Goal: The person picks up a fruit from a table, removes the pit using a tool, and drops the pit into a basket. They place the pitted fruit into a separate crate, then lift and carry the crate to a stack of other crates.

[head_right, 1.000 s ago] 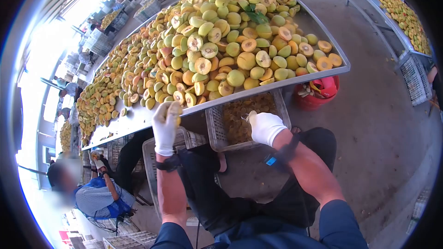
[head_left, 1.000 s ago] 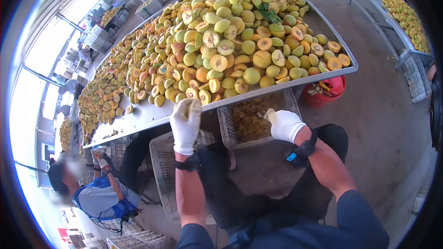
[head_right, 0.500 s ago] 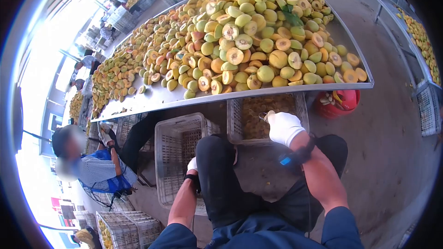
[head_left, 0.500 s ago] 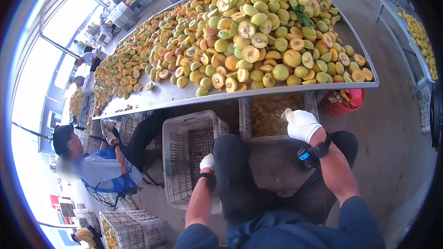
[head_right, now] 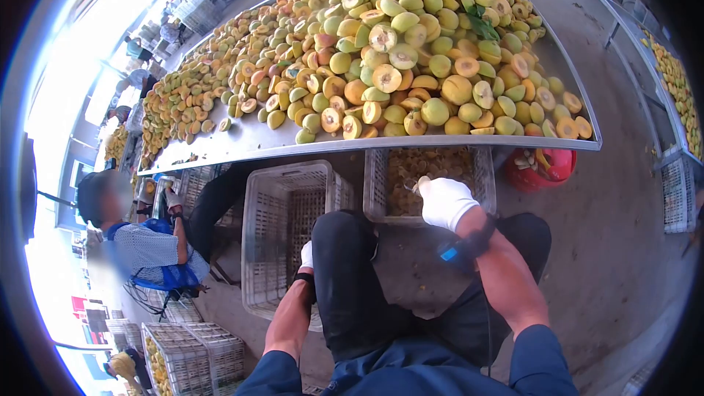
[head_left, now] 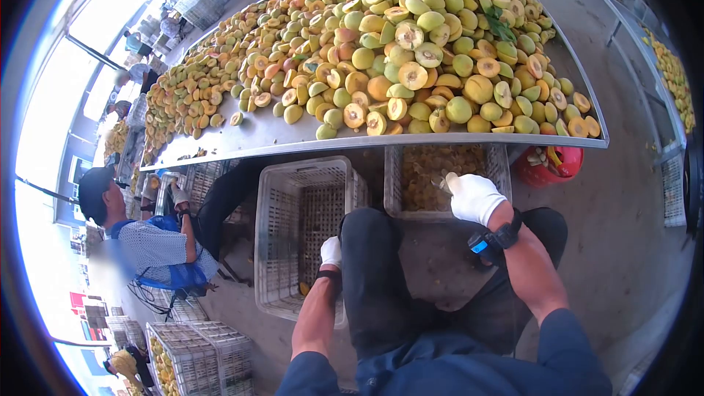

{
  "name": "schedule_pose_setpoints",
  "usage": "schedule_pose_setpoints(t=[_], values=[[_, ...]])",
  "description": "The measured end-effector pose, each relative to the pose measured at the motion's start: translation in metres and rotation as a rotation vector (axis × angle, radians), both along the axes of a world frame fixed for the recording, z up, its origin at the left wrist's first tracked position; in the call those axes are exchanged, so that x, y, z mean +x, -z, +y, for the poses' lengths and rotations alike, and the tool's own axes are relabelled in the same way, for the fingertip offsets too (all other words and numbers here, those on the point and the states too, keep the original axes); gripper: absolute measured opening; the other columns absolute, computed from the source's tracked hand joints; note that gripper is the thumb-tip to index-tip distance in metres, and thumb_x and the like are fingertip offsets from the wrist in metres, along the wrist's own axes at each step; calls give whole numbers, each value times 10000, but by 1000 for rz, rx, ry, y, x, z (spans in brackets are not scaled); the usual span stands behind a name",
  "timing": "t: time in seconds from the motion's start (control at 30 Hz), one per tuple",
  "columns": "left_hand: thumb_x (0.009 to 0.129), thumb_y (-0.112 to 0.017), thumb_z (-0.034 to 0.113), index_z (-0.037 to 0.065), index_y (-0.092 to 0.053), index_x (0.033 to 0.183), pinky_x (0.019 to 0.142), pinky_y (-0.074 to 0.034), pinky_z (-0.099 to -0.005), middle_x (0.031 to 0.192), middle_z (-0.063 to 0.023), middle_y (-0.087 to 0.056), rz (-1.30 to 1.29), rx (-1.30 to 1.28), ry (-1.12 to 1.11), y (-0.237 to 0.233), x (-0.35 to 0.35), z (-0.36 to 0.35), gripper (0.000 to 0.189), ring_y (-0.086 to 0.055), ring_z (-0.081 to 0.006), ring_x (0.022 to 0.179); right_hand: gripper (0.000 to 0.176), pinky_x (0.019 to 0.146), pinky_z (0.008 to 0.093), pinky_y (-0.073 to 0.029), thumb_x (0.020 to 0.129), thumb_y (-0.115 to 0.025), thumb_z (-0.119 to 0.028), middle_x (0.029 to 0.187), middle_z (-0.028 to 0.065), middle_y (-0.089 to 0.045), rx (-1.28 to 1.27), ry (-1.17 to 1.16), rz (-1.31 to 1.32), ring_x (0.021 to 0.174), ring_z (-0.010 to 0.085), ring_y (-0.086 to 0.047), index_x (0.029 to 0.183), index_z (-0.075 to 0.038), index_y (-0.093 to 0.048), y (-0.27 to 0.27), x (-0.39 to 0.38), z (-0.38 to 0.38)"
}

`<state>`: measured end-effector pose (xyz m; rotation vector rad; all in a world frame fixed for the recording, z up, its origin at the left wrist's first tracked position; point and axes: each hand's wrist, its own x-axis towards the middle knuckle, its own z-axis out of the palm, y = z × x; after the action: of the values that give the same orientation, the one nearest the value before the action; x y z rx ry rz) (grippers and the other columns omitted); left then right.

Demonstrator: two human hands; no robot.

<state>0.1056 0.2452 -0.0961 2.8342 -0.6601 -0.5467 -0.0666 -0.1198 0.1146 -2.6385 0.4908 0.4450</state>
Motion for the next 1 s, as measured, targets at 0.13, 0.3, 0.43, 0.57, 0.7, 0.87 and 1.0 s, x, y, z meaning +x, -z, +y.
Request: schedule_pose_setpoints(t=[0.13, 0.3, 0.43, 0.57, 0.7, 0.87, 1.0], values=[[828, -574, 261, 84, -719, 806, 740, -530, -505, 842, -191, -700, -19, 88, 62, -30, -7, -18, 229, -682, -390, 827, 307, 801, 478, -520, 867, -468, -141, 952, 238, -687, -16, 15, 28, 914, 398, -666, 1098, 13, -601, 2, 5, 0], [802, -594, 297, 124, -735, 866, 809, -529, -471, 899, -169, -711, 174, 144, 96, -43, 4, -21, 232, -683, -360, 902, 319, 804, 487, -517, 863, -455, -136, 941, 247, -685, 15, 12, 6, 909, 407, -664, 1103, 21, -594, 4, 12, 2], [817, -643, 418, 92, -711, 802, 722, -534, -470, 806, -158, -700, -170, 28, 145, -120, 44, -60, 333, -678, -359, 800, 289, 790, 492, -517, 857, -473, -145, 937, 236, -689, 31, 33, 8, 904, 403, -669, 1077, -5, -598, 0, 8, 5], [851, -665, 261, 68, -685, 778, 648, -517, -413, 781, -161, -673, -460, -553, 197, -237, 55, -169, 207, -662, -346, 739, 283, 796, 489, -522, 849, -508, -140, 947, 219, -697, 44, 53, 11, 913, 394, -674, 1091, -31, -605, -4, 6, 3], [812, -706, 395, 55, -656, 937, 717, -523, -450, 848, -166, -682, -441, -482, 253, -248, 79, -282, 365, -665, -359, 827, 305, 820, 477, -525, 838, -537, -132, 975, 228, -695, 72, 73, -12, 942, 397, -671, 1115, -25, -606, -11, 4, 1], [722, -770, 429, 24, -627, 1028, 799, -539, -440, 933, -196, -694, -346, -253, 208, -241, 78, -366, 528, -678, -367, 893, 278, 803, 485, -516, 844, -541, -138, 982, 234, -688, 181, 65, -23, 954, 408, -661, 1087, -22, -609, -30, -10, -7], [717, -772, 287, 27, -632, 952, 766, -549, -437, 1011, -186, -650, -515, -246, 281, -227, 67, -369, 376, -673, -354, 907, 313, 755, 496, -521, 816, -522, -107, 939, 237, -682, 260, -3, -39, 913, 415, -660, 1107, -4, -578, -98, -34, -20]])
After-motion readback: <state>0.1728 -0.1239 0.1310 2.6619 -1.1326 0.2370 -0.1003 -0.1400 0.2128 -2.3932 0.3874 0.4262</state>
